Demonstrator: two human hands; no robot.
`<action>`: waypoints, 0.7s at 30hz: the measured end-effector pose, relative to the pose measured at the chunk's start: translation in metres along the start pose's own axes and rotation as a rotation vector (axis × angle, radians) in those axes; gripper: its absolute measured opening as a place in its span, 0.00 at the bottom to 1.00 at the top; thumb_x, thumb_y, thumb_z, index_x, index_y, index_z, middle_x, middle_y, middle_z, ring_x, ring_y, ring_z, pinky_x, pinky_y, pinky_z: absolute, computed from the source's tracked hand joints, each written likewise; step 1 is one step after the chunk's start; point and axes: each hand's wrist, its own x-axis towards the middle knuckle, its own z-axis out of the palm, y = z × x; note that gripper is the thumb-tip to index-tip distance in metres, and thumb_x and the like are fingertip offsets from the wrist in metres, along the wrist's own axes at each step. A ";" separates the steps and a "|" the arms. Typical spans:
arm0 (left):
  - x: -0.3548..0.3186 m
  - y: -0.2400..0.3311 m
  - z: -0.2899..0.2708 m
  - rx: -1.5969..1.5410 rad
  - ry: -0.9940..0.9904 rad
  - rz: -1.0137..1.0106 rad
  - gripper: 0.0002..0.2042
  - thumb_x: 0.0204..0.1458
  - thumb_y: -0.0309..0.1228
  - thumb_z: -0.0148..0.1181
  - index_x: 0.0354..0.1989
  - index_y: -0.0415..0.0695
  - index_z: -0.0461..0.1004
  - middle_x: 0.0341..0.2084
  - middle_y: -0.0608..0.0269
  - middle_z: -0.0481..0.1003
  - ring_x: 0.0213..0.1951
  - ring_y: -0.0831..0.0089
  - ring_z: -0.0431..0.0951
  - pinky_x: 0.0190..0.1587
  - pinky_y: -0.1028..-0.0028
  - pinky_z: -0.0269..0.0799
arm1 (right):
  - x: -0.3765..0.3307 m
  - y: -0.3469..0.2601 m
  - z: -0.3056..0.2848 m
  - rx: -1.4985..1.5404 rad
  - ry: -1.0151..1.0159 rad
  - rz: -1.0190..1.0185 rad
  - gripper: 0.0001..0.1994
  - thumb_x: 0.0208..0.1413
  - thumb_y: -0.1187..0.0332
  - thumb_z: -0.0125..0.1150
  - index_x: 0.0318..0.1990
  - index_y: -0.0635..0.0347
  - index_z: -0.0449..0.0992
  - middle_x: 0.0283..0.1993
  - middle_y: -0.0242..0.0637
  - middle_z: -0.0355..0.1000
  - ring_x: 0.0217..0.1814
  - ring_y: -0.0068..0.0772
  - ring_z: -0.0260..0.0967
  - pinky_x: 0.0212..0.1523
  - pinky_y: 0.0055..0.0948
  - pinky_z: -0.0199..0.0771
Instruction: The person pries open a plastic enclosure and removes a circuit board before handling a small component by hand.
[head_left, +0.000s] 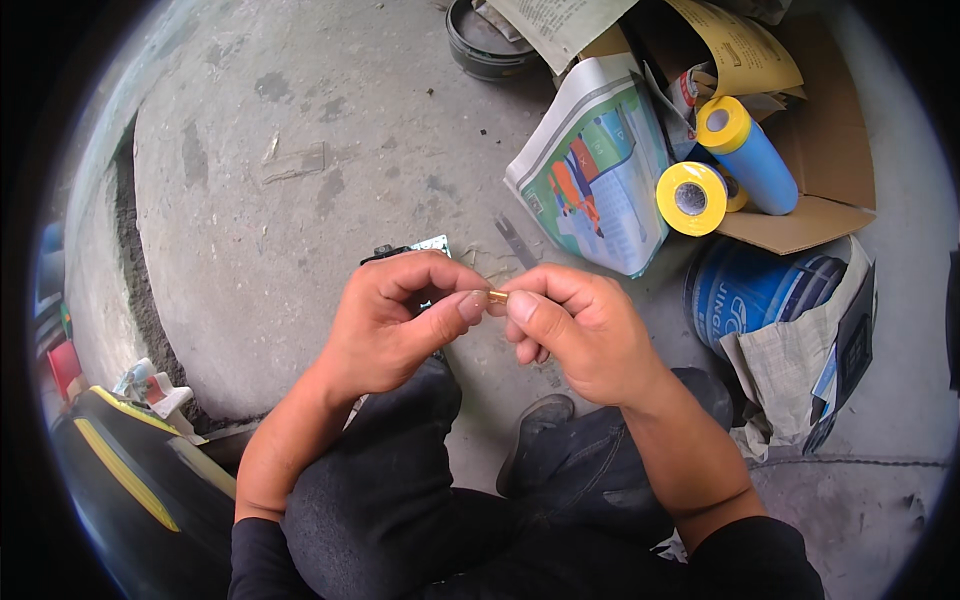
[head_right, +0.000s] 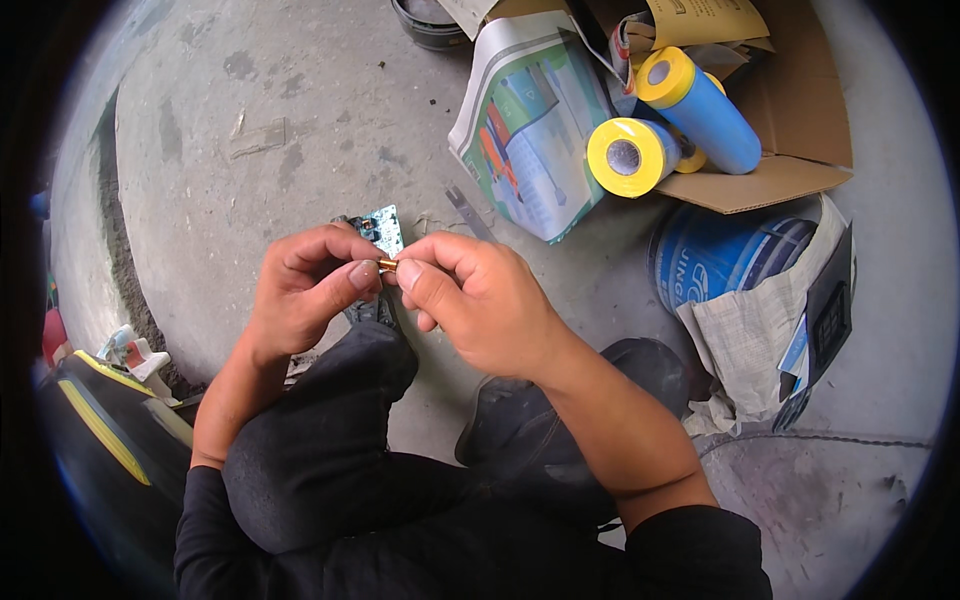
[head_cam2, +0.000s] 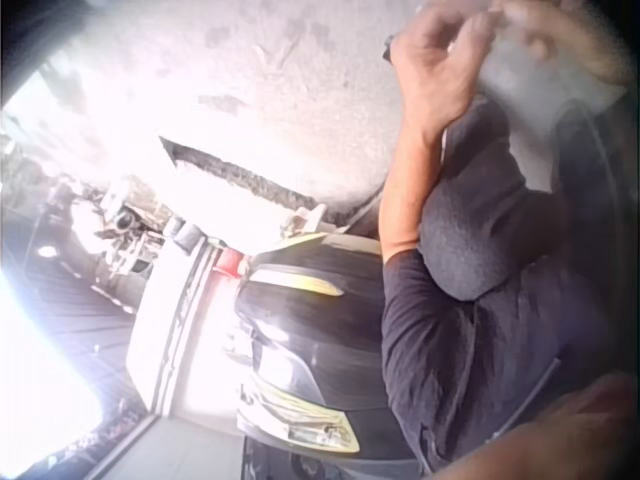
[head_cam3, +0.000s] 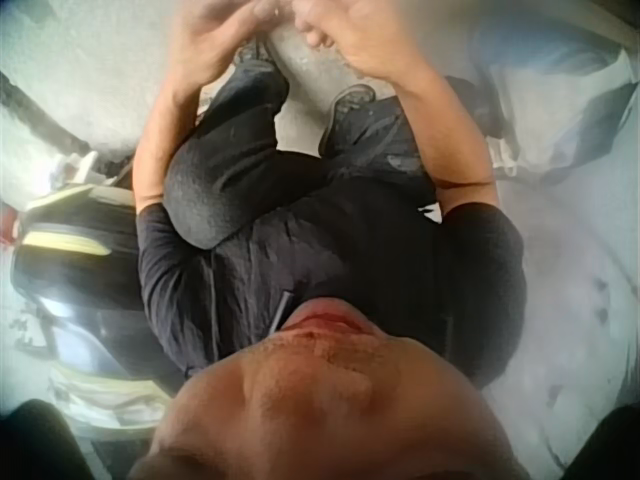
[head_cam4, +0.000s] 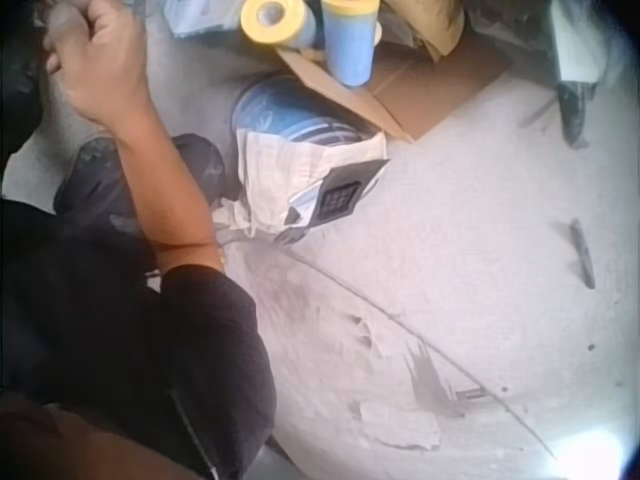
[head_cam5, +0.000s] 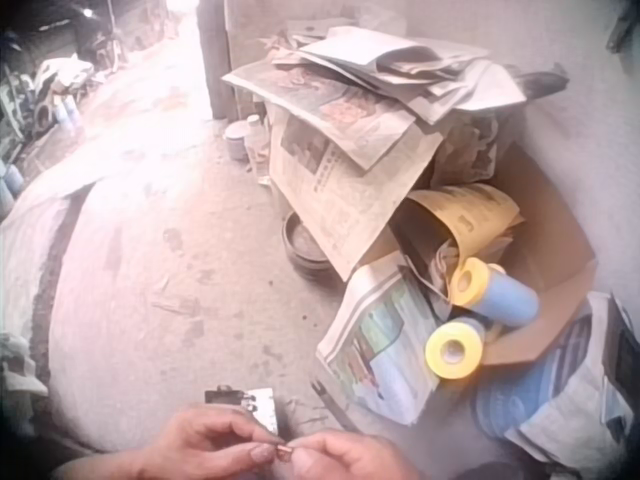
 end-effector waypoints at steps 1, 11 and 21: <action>0.000 0.000 0.000 0.007 -0.003 -0.001 0.05 0.54 0.27 0.62 0.34 0.37 0.78 0.28 0.66 0.77 0.32 0.81 0.73 0.36 0.79 0.70 | 0.000 0.000 0.000 0.000 -0.001 -0.004 0.13 0.64 0.63 0.51 0.42 0.66 0.76 0.29 0.29 0.71 0.29 0.16 0.67 0.32 0.18 0.70; -0.001 0.002 -0.001 0.056 -0.007 -0.017 0.04 0.53 0.26 0.62 0.32 0.38 0.77 0.25 0.69 0.75 0.29 0.84 0.71 0.32 0.80 0.67 | -0.001 0.004 0.002 -0.024 0.026 -0.028 0.12 0.63 0.63 0.53 0.37 0.65 0.75 0.26 0.28 0.70 0.27 0.15 0.65 0.29 0.19 0.67; 0.000 -0.001 -0.001 0.045 -0.007 -0.011 0.04 0.52 0.26 0.62 0.30 0.38 0.77 0.23 0.69 0.74 0.28 0.84 0.70 0.31 0.80 0.66 | -0.001 0.002 0.002 -0.027 0.012 -0.012 0.14 0.64 0.62 0.52 0.37 0.67 0.76 0.26 0.29 0.70 0.28 0.16 0.65 0.30 0.19 0.68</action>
